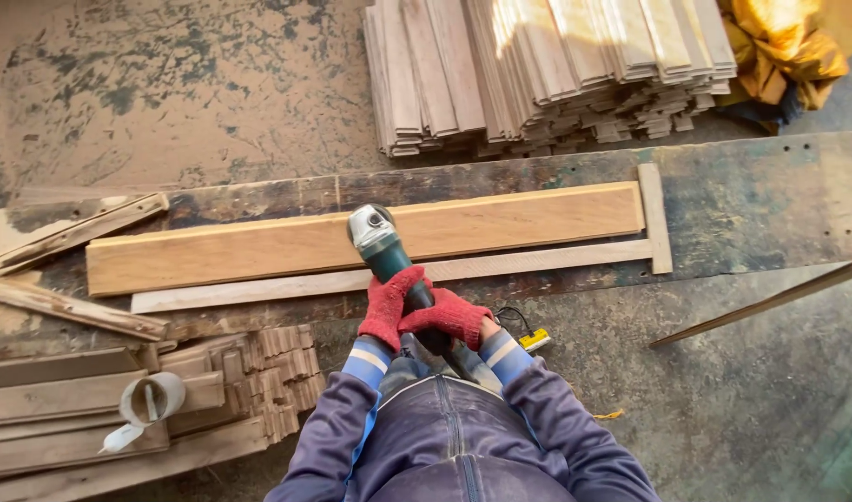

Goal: Sanding a wooden board using a hand-held angle grinder with a sanding attachment in a woodworking shop.

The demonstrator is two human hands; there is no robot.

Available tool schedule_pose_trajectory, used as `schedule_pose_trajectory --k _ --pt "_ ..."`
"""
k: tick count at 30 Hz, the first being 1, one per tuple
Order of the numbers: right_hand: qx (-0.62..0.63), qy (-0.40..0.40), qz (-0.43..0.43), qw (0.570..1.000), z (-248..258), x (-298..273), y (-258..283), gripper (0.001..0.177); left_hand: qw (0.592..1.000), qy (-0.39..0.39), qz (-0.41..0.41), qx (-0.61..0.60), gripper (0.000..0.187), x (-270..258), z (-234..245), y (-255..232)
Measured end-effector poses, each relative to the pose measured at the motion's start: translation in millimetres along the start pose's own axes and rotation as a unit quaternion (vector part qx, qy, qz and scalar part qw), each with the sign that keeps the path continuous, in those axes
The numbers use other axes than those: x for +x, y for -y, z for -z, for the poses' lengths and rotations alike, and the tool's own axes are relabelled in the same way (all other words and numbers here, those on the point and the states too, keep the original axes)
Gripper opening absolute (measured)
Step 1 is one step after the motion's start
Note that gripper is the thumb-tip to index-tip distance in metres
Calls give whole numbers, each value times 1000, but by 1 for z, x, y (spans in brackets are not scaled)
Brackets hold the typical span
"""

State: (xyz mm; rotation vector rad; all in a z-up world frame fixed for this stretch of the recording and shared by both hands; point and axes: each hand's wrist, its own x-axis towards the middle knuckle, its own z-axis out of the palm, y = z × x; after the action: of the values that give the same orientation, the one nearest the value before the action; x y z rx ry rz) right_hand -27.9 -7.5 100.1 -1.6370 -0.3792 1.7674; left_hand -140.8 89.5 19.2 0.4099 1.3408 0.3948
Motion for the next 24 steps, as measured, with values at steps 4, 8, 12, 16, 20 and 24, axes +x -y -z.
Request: schedule_pose_trajectory --k 4,8,12,16,20,24 --pt "42 -35 -8 998 55 -30 -18 51 999 37 -2 27 61 -9 -68 33" --pt "116 -82 -4 990 141 -50 -53 47 994 90 2 57 69 8 -155 99" --pt "157 -116 0 981 239 -61 -114 40 986 148 0 76 78 -2 -247 159" --pt "189 -170 -7 967 307 -84 -151 43 975 176 -10 132 80 29 -314 224" --pt "246 -216 -18 945 329 -113 -146 36 943 271 153 122 68 7 -364 238" --pt "279 -228 14 933 328 -133 -137 30 940 206 -6 270 90 -7 -382 248"
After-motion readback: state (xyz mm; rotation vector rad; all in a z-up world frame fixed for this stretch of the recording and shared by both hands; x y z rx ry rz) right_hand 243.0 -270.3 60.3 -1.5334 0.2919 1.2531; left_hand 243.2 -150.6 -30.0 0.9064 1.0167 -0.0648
